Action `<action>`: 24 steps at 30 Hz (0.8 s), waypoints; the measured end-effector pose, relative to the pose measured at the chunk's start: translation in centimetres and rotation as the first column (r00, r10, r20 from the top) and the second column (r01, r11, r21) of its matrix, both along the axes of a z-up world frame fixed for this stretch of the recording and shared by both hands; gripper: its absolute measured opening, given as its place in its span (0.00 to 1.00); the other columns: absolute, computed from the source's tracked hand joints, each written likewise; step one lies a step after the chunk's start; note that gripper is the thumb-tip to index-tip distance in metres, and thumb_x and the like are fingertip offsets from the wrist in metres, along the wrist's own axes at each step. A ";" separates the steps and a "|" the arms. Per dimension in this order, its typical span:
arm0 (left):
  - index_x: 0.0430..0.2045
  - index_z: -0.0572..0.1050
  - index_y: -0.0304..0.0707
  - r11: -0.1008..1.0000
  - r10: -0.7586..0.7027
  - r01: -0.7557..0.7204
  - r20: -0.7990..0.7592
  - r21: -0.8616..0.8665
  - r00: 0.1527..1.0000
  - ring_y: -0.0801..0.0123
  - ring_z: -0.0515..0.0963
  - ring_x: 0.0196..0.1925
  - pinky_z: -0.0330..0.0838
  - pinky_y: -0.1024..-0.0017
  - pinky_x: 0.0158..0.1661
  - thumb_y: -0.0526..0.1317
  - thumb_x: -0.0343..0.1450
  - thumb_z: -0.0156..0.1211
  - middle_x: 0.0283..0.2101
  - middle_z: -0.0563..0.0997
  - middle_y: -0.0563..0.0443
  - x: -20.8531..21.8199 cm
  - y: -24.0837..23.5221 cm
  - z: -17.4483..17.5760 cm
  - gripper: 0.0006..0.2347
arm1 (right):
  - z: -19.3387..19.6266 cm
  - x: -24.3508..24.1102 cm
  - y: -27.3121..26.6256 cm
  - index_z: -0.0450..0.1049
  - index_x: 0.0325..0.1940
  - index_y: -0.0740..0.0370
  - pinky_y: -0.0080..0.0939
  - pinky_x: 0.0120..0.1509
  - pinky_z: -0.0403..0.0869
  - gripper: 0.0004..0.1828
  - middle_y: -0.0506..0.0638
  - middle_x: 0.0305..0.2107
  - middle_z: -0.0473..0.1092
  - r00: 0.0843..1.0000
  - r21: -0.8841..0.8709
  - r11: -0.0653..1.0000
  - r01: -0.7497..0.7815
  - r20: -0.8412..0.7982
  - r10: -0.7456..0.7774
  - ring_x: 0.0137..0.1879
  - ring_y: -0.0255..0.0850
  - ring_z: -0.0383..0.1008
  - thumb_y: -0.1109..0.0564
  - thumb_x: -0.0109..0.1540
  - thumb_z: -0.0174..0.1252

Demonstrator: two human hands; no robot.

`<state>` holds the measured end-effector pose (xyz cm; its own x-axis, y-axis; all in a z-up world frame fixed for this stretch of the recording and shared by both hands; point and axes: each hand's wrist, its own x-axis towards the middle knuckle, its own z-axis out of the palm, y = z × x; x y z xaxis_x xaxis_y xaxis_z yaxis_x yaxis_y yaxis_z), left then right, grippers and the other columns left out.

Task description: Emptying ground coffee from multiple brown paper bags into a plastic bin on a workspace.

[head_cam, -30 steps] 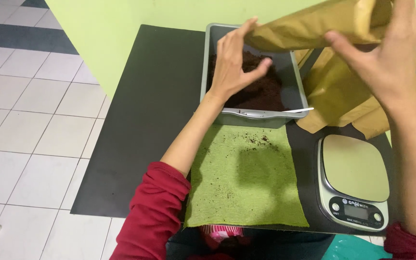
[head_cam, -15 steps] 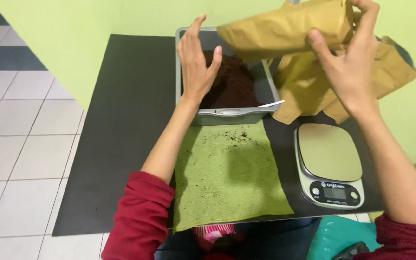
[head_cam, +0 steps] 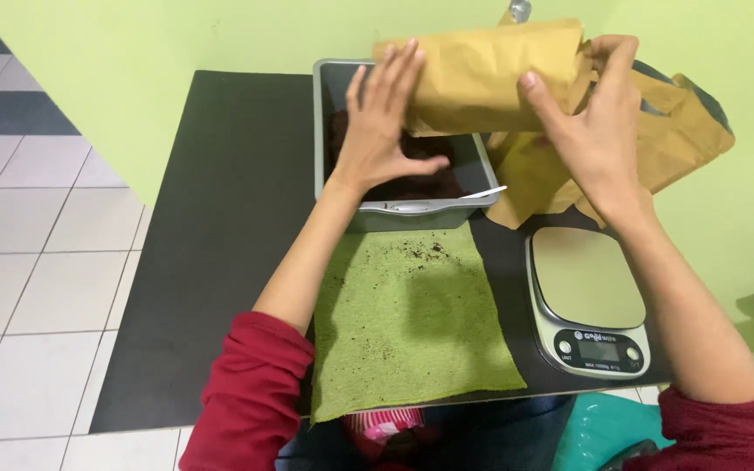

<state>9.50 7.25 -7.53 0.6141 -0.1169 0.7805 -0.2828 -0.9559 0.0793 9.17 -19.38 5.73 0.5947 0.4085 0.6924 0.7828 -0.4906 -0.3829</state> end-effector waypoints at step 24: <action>0.54 0.69 0.35 0.946 -0.318 0.322 0.279 0.031 0.906 0.62 0.83 0.53 0.62 0.58 0.64 0.43 0.67 0.81 0.52 0.83 0.48 -0.7 0.4 0.8 0.27 | 1.7 -2.0 -0.1 0.46 0.75 0.68 0.54 0.79 0.59 0.50 0.67 0.64 0.51 0.874 -0.157 0.871 -0.465 0.078 0.480 0.70 0.57 0.55 0.60 0.59 0.71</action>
